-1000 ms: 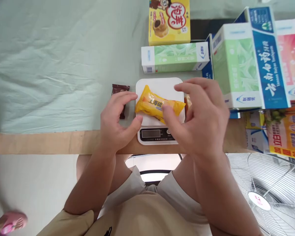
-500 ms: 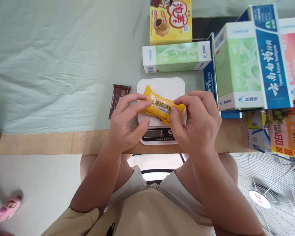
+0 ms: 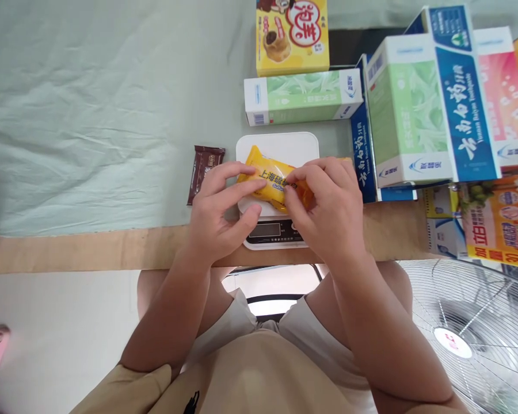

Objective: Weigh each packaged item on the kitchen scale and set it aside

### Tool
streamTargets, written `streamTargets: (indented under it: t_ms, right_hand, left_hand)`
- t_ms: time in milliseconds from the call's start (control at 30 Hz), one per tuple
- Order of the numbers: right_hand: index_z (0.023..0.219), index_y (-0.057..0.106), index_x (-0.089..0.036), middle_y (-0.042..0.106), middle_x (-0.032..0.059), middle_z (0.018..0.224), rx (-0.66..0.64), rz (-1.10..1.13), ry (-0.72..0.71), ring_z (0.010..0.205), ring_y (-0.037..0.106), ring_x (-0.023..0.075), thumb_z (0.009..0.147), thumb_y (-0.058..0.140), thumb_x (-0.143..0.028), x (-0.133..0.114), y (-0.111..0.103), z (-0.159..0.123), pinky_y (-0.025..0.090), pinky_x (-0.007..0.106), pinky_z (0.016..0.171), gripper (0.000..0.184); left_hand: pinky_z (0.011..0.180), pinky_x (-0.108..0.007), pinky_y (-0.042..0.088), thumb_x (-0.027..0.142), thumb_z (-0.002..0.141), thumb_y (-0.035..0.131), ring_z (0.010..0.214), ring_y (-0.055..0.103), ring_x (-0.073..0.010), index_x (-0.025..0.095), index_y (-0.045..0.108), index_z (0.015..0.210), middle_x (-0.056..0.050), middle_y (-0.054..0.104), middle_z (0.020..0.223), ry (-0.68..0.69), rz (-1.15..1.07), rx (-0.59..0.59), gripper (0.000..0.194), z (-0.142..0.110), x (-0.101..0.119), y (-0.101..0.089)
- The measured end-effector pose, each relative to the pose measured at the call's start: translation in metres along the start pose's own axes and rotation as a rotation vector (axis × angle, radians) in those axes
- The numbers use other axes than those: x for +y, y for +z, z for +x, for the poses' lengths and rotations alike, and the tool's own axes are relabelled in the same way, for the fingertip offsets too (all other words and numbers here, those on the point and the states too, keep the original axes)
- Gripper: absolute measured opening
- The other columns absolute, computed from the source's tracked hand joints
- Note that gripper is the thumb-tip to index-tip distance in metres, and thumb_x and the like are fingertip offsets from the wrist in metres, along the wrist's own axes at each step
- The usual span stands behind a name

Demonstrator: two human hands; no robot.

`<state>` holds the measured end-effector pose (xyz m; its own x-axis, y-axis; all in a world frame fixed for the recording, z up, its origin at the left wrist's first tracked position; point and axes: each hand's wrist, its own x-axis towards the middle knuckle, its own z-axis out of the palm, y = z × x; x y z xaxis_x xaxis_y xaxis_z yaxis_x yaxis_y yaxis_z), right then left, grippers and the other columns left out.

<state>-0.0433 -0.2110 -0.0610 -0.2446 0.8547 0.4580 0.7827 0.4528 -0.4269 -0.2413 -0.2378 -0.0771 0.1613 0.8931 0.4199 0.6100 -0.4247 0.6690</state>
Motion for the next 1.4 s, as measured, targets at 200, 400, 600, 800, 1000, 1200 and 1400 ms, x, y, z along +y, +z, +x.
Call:
streamTargets:
  t_ms: [200,400,600,800,1000,1200,1400]
  right_hand:
    - [0.105,0.069,-0.025,0.072,0.0105,0.106,0.047,0.046,-0.043,0.099,0.072,0.0277,0.095,0.065,-0.027,0.005,-0.002,-0.001,0.059,0.046,0.085,0.010]
    - [0.120,0.069,-0.022,0.068,0.0181,0.140,-0.100,0.066,-0.104,0.124,0.070,0.0367,0.088,0.073,-0.034,0.003,-0.003,-0.002,0.059,0.056,0.101,0.035]
    - [0.122,0.072,-0.023,0.071,0.0158,0.144,-0.206,0.025,-0.098,0.127,0.072,0.0357,0.088,0.068,-0.032,-0.003,-0.002,0.004,0.059,0.055,0.103,0.035]
    - [0.111,0.073,-0.024,0.082,0.0084,0.108,-0.173,-0.037,-0.059,0.096,0.077,0.0297,0.083,0.070,-0.029,-0.006,-0.001,0.012,0.060,0.045,0.084,0.029]
    - [0.112,0.069,-0.028,0.082,0.0074,0.121,-0.117,0.023,-0.254,0.103,0.077,0.0281,0.085,0.069,-0.029,-0.048,0.008,0.005,0.058,0.043,0.088,0.027]
    - [0.105,0.070,-0.026,0.083,0.0015,0.117,-0.142,0.005,-0.471,0.099,0.076,0.0208,0.087,0.060,-0.013,-0.094,0.038,-0.010,0.048,0.036,0.089,0.024]
    - [0.105,0.069,-0.026,0.084,-0.0018,0.115,-0.218,-0.111,-0.455,0.099,0.076,0.0191,0.091,0.059,-0.013,-0.098,0.053,-0.018,0.041,0.038,0.109,0.022]
  left_hand:
    - [0.116,-0.045,0.056,0.033,0.100,0.060,0.127,0.069,-0.0266,0.022,0.075,0.126,-0.011,0.073,0.134,-0.057,-0.003,0.062,0.032,0.002,-0.002,-0.010]
    - [0.119,-0.043,0.054,0.026,0.093,0.065,0.133,0.066,-0.0271,0.026,0.076,0.121,-0.007,0.071,0.137,-0.377,0.145,0.063,0.030,0.002,-0.015,-0.030]
    - [0.116,-0.043,0.057,0.022,0.086,0.070,0.139,0.063,-0.0292,0.028,0.078,0.122,-0.006,0.067,0.146,-0.575,0.171,-0.003,0.037,-0.002,-0.019,-0.046]
    - [0.114,-0.043,0.057,0.024,0.088,0.071,0.139,0.063,-0.0280,0.028,0.078,0.118,-0.006,0.066,0.146,-0.621,0.091,0.115,0.031,-0.008,-0.025,-0.069]
    - [0.094,-0.040,0.059,0.024,0.091,0.067,0.103,0.070,-0.0196,0.028,0.073,0.096,-0.001,0.076,0.110,-0.659,-0.037,0.202,0.008,-0.018,-0.028,-0.089]
    - [0.069,-0.034,0.052,0.022,0.091,0.063,0.072,0.059,-0.0123,0.024,0.061,0.075,0.004,0.064,0.075,-0.714,-0.152,0.146,0.017,-0.028,-0.028,-0.105]
    - [0.070,-0.032,0.054,0.028,0.089,0.068,0.079,0.064,-0.0174,0.023,0.071,0.086,-0.001,0.073,0.087,-0.742,-0.054,0.046,0.006,-0.036,-0.034,-0.111]
